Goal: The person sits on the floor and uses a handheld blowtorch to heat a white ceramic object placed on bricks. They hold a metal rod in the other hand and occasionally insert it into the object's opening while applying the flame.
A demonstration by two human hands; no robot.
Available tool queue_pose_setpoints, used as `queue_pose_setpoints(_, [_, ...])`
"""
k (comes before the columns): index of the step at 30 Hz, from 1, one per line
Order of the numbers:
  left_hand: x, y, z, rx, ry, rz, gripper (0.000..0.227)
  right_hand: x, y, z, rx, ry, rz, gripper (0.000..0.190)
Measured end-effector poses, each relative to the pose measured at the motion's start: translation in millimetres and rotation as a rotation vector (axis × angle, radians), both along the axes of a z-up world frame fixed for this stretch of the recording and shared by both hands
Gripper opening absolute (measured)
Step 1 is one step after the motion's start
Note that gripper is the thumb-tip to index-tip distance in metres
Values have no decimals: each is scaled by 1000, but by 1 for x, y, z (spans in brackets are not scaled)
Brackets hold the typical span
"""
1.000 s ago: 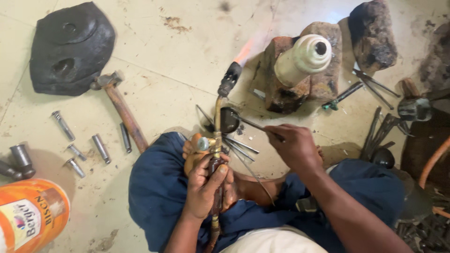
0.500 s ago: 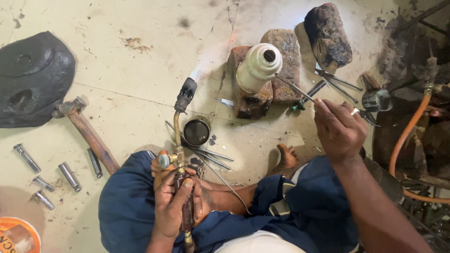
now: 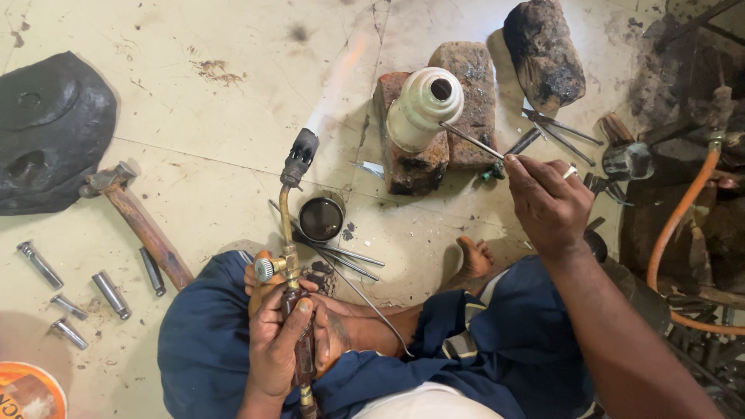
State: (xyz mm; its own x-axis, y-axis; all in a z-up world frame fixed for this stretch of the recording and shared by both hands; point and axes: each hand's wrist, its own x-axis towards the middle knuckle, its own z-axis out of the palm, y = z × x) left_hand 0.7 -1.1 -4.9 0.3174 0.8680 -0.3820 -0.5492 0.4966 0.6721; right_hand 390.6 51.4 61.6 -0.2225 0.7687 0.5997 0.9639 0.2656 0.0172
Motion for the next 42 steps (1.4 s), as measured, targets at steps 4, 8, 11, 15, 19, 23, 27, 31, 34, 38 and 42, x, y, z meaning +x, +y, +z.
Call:
queue_pose_setpoints(4, [-1, 1, 1, -18, 10, -10, 30, 0, 0, -2, -5, 6, 2, 23])
queue_pose_setpoints(8, [0, 1, 2, -32, 12, -14, 30, -1, 1, -1, -15, -1, -2, 25])
queue_pose_setpoints(11, [0, 0, 2, -23, 13, -10, 30, -1, 2, -1, -17, -11, -5, 25])
queue_pose_setpoints(15, [0, 0, 2, -24, 18, -10, 29, -2, 2, -1, -20, -25, -12, 25])
queue_pose_setpoints(19, [0, 0, 1, -11, 4, -11, 29, -1, 3, -1, -25, -16, -11, 25])
queue_pose_setpoints(23, [-1, 0, 1, -30, 11, -8, 30, 0, 3, -2, -18, -40, -20, 25])
queue_pose_setpoints(27, [-1, 0, 2, -21, 25, -14, 30, 1, 3, -3, -21, -52, -23, 25])
queue_pose_setpoints(31, [0, 1, 2, 4, 30, -15, 30, 2, 3, -4, -21, -46, -17, 24])
queue_pose_setpoints(34, [0, 1, 3, -1, 26, -17, 29, 2, 3, -4, -30, -36, -14, 24])
queue_pose_setpoints(38, [0, 1, 3, -5, 19, -16, 30, 1, 3, -4, -24, -47, -21, 24])
queue_pose_setpoints(42, [-1, 0, 1, -14, 33, -17, 29, 4, 0, -6, 16, -27, 12, 23])
